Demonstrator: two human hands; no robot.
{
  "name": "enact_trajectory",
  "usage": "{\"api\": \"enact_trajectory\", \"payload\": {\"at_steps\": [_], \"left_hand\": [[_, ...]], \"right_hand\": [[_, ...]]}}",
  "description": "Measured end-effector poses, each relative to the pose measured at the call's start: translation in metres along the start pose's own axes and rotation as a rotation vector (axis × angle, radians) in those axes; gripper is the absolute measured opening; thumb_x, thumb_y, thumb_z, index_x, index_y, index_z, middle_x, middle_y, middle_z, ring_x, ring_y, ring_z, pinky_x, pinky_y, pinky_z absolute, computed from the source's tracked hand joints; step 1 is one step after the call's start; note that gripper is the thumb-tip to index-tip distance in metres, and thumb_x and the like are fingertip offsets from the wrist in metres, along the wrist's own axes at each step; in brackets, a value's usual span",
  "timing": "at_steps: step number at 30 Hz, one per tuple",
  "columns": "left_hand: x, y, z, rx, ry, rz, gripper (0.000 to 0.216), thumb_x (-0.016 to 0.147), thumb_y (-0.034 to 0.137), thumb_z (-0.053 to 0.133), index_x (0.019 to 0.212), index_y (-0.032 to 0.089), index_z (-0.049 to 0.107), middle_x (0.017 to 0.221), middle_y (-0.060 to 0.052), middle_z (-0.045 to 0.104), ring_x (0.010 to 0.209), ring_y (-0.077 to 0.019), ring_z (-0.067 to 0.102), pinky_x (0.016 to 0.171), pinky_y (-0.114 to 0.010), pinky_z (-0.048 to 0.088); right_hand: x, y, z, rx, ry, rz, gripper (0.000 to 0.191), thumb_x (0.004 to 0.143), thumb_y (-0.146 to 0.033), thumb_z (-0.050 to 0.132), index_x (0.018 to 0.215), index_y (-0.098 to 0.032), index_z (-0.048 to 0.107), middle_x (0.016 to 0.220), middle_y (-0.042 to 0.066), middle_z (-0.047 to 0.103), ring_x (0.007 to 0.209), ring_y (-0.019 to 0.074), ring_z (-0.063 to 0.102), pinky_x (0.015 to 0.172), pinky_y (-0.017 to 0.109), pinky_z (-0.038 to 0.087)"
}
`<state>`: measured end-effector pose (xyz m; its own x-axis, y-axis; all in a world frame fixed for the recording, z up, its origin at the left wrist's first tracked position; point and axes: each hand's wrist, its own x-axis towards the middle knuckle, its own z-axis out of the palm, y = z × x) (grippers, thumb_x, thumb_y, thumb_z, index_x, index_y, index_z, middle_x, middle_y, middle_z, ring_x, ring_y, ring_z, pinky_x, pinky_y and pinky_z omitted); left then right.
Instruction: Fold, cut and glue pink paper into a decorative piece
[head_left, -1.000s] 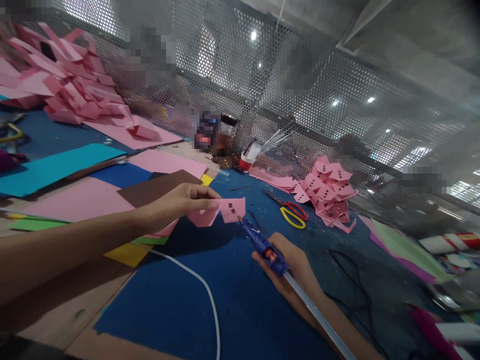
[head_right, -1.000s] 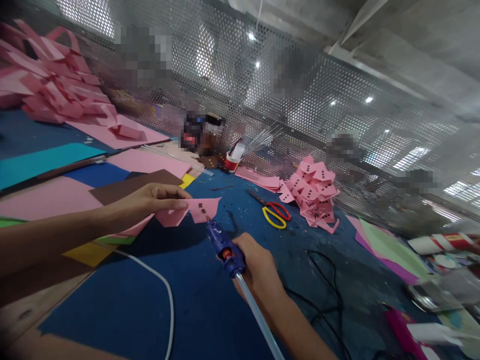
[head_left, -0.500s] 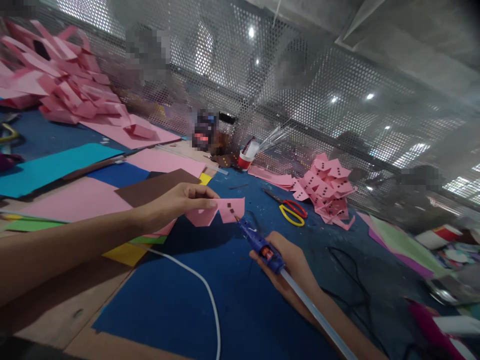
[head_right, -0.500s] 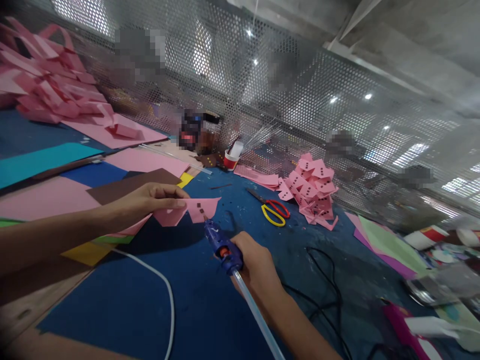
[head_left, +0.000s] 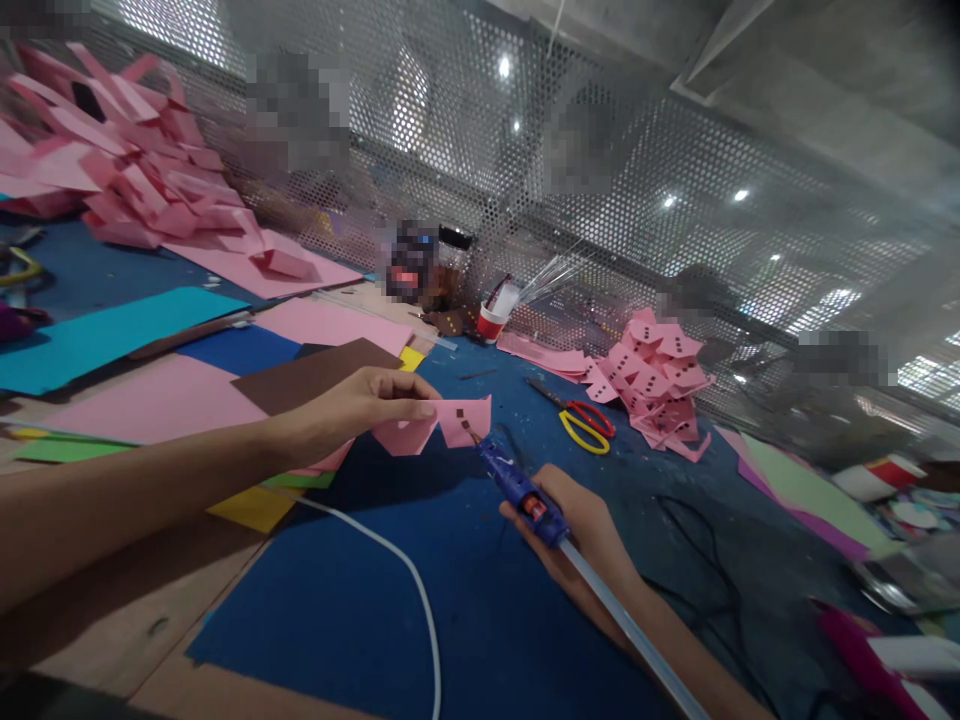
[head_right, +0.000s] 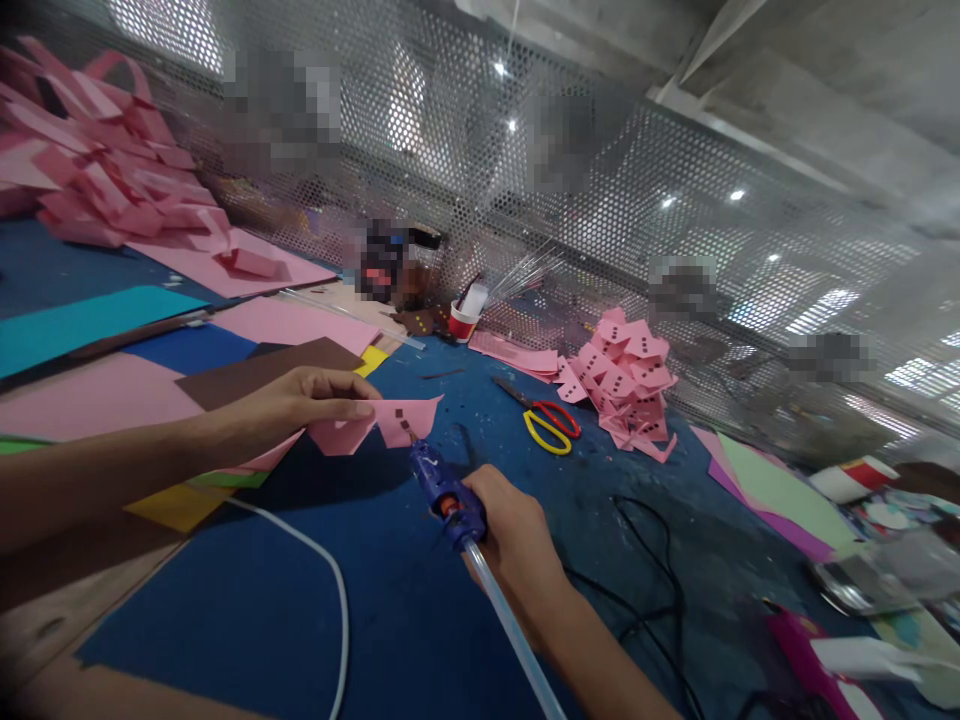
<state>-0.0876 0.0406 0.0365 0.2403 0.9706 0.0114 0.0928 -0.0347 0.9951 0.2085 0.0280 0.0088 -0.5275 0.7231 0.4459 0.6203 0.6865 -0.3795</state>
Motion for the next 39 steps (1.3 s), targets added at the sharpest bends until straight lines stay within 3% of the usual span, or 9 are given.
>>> {"api": "enact_trajectory", "payload": {"at_steps": [11, 20, 39], "left_hand": [[0.0018, -0.0013, -0.0010, 0.006, -0.002, -0.003, 0.025, 0.083, 0.043, 0.073, 0.092, 0.020, 0.073, 0.077, -0.001, 0.068, 0.069, -0.0128, 0.059, 0.062, -0.021, 0.044], [0.0005, -0.0001, -0.0011, 0.031, -0.012, 0.005, 0.030, 0.081, 0.047, 0.073, 0.093, 0.020, 0.073, 0.078, -0.002, 0.067, 0.070, -0.0148, 0.059, 0.061, -0.024, 0.045], [0.0003, -0.0011, 0.0001, -0.024, -0.008, -0.006, 0.022, 0.085, 0.040, 0.073, 0.092, 0.020, 0.073, 0.075, 0.000, 0.066, 0.067, -0.0117, 0.057, 0.060, -0.020, 0.042]], "right_hand": [[-0.0006, -0.0006, -0.0022, 0.013, -0.031, 0.010, 0.008, 0.085, -0.024, 0.064, 0.083, -0.022, 0.057, 0.073, -0.004, 0.058, 0.057, 0.0102, 0.052, 0.055, 0.020, 0.037], [-0.0010, 0.0007, -0.0026, -0.001, -0.044, 0.018, 0.011, 0.087, -0.028, 0.063, 0.082, -0.022, 0.056, 0.072, -0.004, 0.059, 0.056, 0.0103, 0.052, 0.055, 0.020, 0.037], [-0.0015, 0.0024, -0.0018, -0.017, -0.055, 0.020, 0.009, 0.085, -0.021, 0.063, 0.080, -0.022, 0.055, 0.071, -0.004, 0.057, 0.057, 0.0104, 0.052, 0.055, 0.020, 0.035]]}}
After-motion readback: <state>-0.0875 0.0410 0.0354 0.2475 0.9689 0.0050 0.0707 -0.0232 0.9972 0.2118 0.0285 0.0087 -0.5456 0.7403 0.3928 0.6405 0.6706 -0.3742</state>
